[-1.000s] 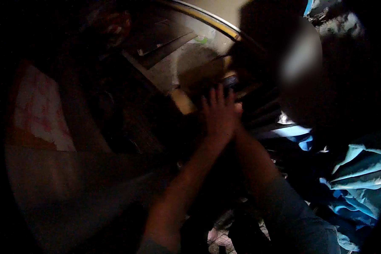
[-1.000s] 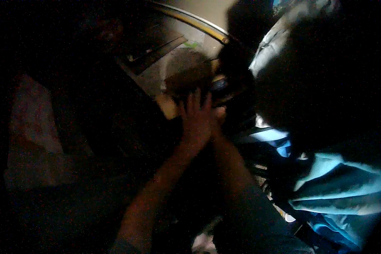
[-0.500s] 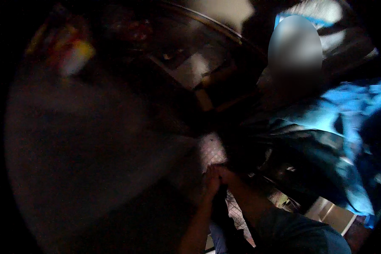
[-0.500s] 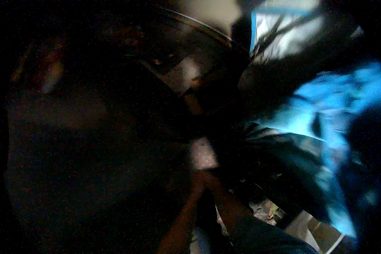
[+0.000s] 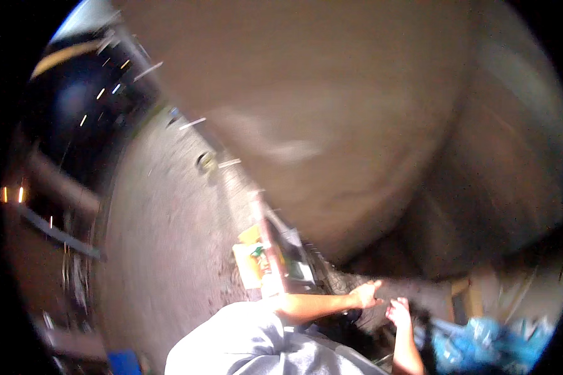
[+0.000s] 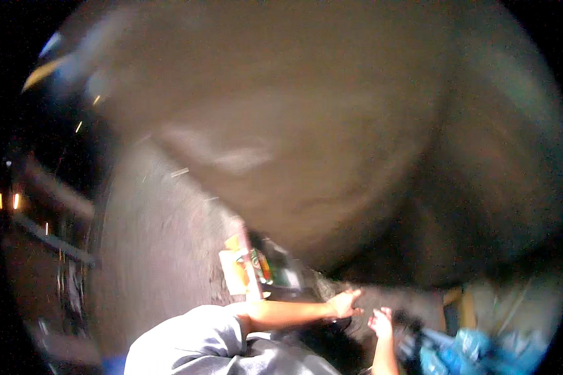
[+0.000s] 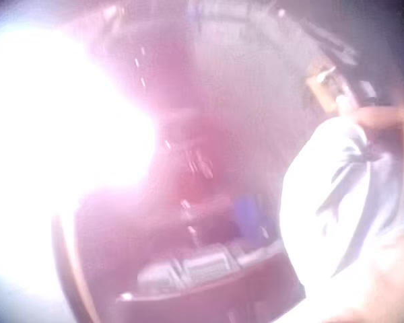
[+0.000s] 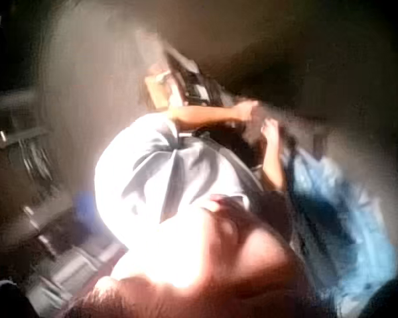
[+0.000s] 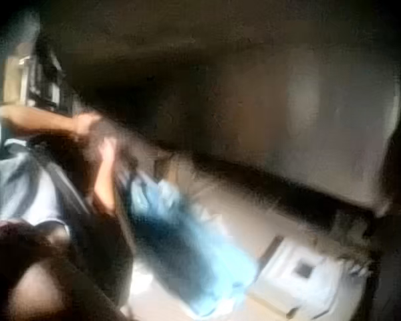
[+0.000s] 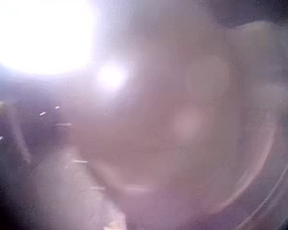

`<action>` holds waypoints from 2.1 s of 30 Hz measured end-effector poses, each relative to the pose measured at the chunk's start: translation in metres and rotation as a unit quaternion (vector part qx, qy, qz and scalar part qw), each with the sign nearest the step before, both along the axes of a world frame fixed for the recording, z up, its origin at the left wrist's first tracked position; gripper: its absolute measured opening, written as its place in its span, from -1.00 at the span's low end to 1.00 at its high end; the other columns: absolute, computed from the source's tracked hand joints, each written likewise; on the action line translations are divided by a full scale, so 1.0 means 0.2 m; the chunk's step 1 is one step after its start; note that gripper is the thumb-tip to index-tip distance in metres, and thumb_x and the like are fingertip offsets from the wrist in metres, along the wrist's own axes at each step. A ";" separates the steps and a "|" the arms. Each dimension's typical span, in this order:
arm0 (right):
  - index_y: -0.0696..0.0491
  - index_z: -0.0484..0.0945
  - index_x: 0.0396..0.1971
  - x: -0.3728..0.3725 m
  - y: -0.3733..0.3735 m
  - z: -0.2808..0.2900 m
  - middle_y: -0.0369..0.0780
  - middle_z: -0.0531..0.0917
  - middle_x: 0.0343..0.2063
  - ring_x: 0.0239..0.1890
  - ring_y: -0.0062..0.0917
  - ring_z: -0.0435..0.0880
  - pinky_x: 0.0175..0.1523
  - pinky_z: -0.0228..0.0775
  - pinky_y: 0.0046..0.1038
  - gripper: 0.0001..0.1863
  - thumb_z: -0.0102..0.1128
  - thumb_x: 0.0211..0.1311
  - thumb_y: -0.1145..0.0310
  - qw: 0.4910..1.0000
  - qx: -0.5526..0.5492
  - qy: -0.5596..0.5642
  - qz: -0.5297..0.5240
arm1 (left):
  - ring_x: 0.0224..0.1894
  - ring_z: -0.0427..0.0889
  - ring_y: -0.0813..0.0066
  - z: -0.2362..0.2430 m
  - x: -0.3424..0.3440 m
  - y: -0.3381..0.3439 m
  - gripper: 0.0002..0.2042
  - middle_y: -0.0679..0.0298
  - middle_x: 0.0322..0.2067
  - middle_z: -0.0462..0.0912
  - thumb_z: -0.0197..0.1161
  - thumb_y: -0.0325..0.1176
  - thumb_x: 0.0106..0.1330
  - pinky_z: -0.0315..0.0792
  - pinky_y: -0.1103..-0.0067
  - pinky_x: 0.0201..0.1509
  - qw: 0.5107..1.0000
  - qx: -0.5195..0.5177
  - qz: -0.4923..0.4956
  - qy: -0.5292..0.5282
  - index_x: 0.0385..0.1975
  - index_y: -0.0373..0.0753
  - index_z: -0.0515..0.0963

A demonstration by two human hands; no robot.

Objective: The person fills a metal basin with water from a sink and pours it into a yellow mop bucket. They then use a mop to wring out the water in the bucket. The person walks outside to a patio area, picks up a cardboard box, and carries it inside. They then pick up a blue bag and carry it inside as well.

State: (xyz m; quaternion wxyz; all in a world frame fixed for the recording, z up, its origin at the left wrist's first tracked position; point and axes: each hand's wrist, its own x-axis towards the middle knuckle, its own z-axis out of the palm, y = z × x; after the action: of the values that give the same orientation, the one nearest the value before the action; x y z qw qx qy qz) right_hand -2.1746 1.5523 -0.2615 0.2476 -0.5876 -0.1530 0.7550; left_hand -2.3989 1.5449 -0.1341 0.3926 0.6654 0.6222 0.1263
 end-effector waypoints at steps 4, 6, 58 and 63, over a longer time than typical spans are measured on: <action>0.07 0.36 -0.27 -0.11 -0.31 0.22 -0.26 0.44 -0.57 -0.66 -0.47 0.40 -0.57 0.35 -0.45 -0.39 -0.24 0.24 -0.26 0.999 -0.015 0.044 -0.013 | -0.52 0.63 0.27 0.43 -0.24 -0.28 -0.71 0.13 -0.58 0.62 0.05 -0.18 0.25 0.49 0.39 -0.26 0.967 -0.113 0.056 -0.221 -0.28 -0.31 0.52; 0.12 0.36 -0.30 -0.10 -0.41 0.14 -0.28 0.32 -0.76 -0.78 -0.53 0.28 -0.65 0.25 -0.47 -0.37 -0.30 0.27 -0.24 0.999 0.024 0.016 0.040 | -0.46 0.63 0.44 0.78 -0.40 -0.45 -0.60 0.16 -0.47 0.64 0.12 -0.33 0.19 0.49 0.50 -0.27 0.948 -0.031 0.065 -0.311 0.04 -0.25 0.34; 0.21 0.44 -0.17 -8.63 -0.30 0.28 -0.11 0.60 -0.46 -0.49 -0.44 0.62 -0.45 0.49 -0.46 -0.79 0.01 0.20 0.50 0.824 0.248 0.064 0.506 | -0.34 0.55 0.28 -0.32 -8.02 -3.29 -0.78 0.13 -0.42 0.57 0.12 -0.31 0.19 0.42 0.39 -0.25 0.545 -0.198 0.811 -0.079 -0.24 -0.29 0.51; 0.10 0.49 -0.17 -8.93 -0.29 0.35 -0.22 0.64 -0.45 -0.47 -0.53 0.63 -0.40 0.48 -0.49 -0.72 0.01 0.24 0.23 0.742 0.100 -0.183 0.638 | -0.33 0.54 0.29 -0.47 -9.09 -3.19 -0.77 0.13 -0.39 0.57 0.07 -0.34 0.22 0.42 0.39 -0.23 0.596 -0.185 0.781 0.018 -0.19 -0.29 0.51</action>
State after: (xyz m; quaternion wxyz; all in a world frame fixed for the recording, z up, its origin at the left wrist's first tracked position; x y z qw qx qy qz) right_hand -3.9607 1.4940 -0.1921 -0.2672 -0.4518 -0.6089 0.5948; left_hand -4.2178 0.9067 -0.2274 0.2472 -0.1594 0.9211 0.2550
